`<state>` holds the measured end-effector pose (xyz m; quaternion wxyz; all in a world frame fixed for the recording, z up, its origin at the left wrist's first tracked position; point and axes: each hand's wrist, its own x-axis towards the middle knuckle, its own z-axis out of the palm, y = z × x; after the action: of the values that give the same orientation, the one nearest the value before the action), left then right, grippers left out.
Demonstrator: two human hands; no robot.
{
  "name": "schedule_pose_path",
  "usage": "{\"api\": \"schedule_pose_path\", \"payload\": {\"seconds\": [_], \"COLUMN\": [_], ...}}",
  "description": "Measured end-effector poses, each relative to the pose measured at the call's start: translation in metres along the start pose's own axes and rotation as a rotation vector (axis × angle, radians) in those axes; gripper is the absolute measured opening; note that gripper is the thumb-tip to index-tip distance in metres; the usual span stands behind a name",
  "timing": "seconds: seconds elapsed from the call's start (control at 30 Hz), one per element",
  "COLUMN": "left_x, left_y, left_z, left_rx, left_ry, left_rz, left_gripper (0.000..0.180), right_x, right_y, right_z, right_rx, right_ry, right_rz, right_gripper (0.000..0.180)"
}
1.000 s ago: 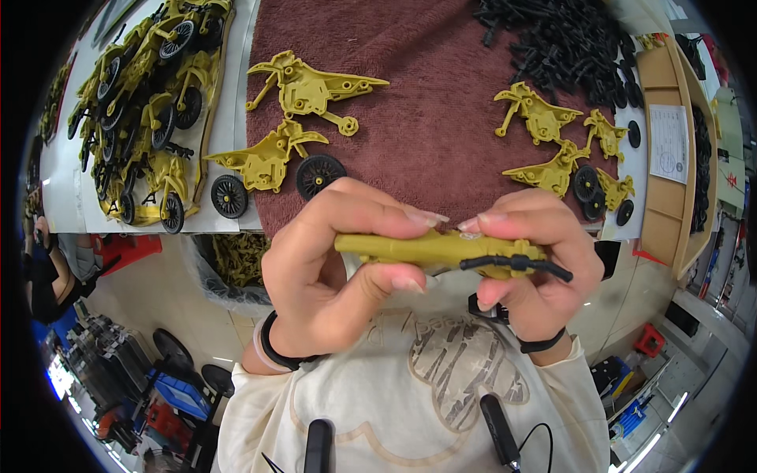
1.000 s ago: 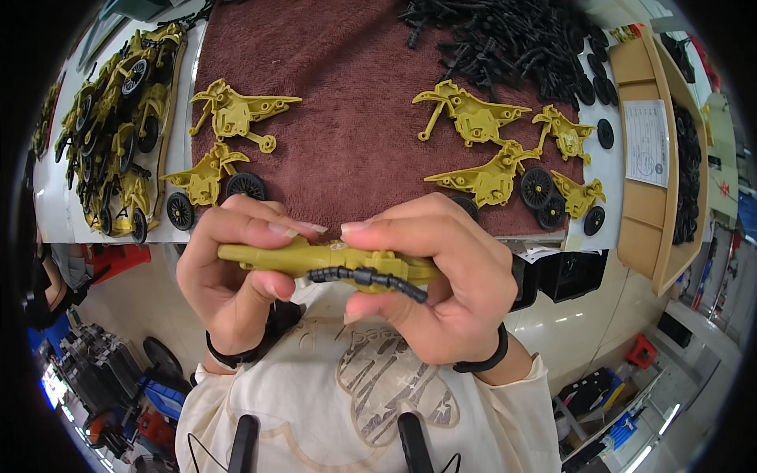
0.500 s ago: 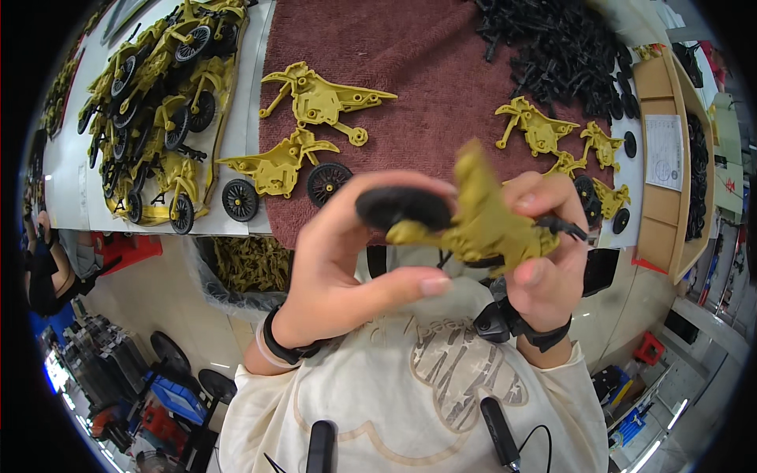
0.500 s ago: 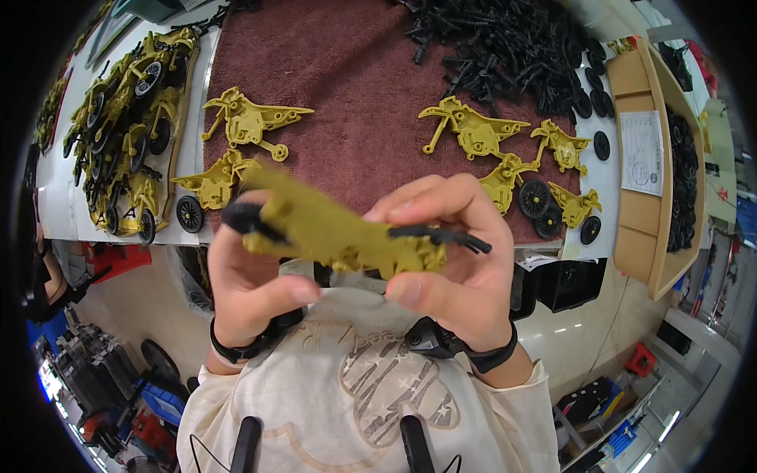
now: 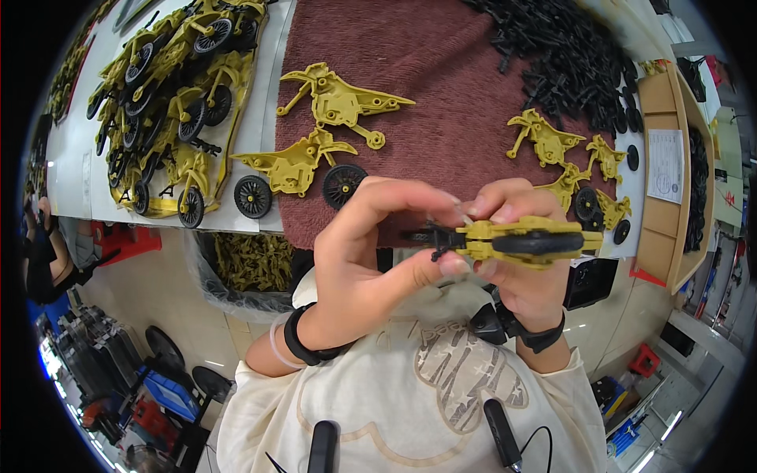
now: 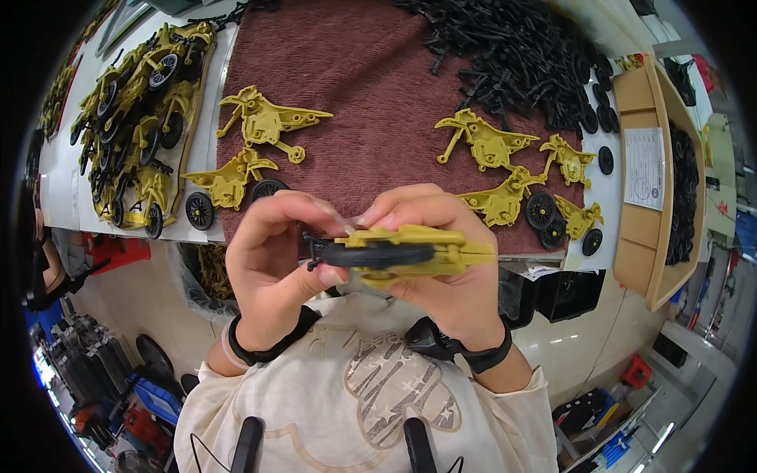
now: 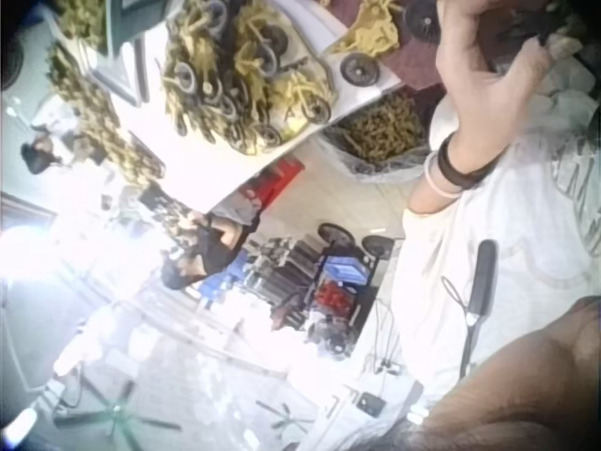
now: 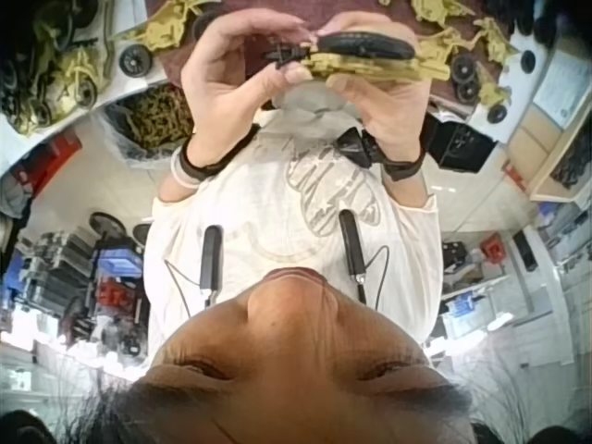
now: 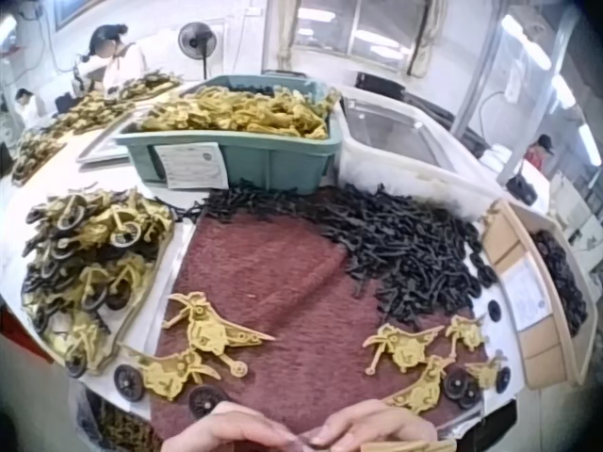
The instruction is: Assembling small yellow toy motorcycle parts by attaching wheels and handle components.
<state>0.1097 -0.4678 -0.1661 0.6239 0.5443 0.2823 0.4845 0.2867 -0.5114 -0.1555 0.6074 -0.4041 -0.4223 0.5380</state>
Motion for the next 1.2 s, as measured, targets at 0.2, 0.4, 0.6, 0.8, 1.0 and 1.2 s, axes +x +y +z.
{"api": "schedule_pose_path", "payload": {"seconds": [0.2, 0.4, 0.6, 0.8, 1.0, 1.2], "left_x": [0.003, 0.001, 0.001, 0.000, 0.002, 0.002], "left_y": [-0.001, -0.004, -0.003, -0.002, 0.000, -0.002], "left_z": [-0.003, -0.002, -0.006, -0.004, -0.008, -0.010], "left_rx": [0.195, 0.202, 0.359, 0.415, 0.425, 0.390], "left_ry": [-0.014, 0.025, 0.005, 0.032, 0.021, 0.024], "left_rz": [0.101, 0.155, 0.228, 0.344, 0.351, 0.340], "left_gripper": [0.033, 0.028, 0.024, 0.027, 0.027, 0.020], "right_x": [0.000, 0.003, 0.003, -0.004, -0.004, -0.005], "right_y": [0.000, -0.002, -0.006, -0.006, -0.008, -0.010], "right_z": [0.006, 0.012, 0.017, 0.026, 0.027, 0.032], "right_rx": [-0.166, -0.304, -0.564, -0.444, -0.459, -0.428], "right_ry": [0.016, 0.013, -0.031, 0.009, -0.019, 0.013], "right_rz": [-0.037, -0.126, -0.248, -0.220, -0.239, -0.173], "right_gripper": [0.040, 0.039, 0.042, 0.042, 0.045, 0.042]}}
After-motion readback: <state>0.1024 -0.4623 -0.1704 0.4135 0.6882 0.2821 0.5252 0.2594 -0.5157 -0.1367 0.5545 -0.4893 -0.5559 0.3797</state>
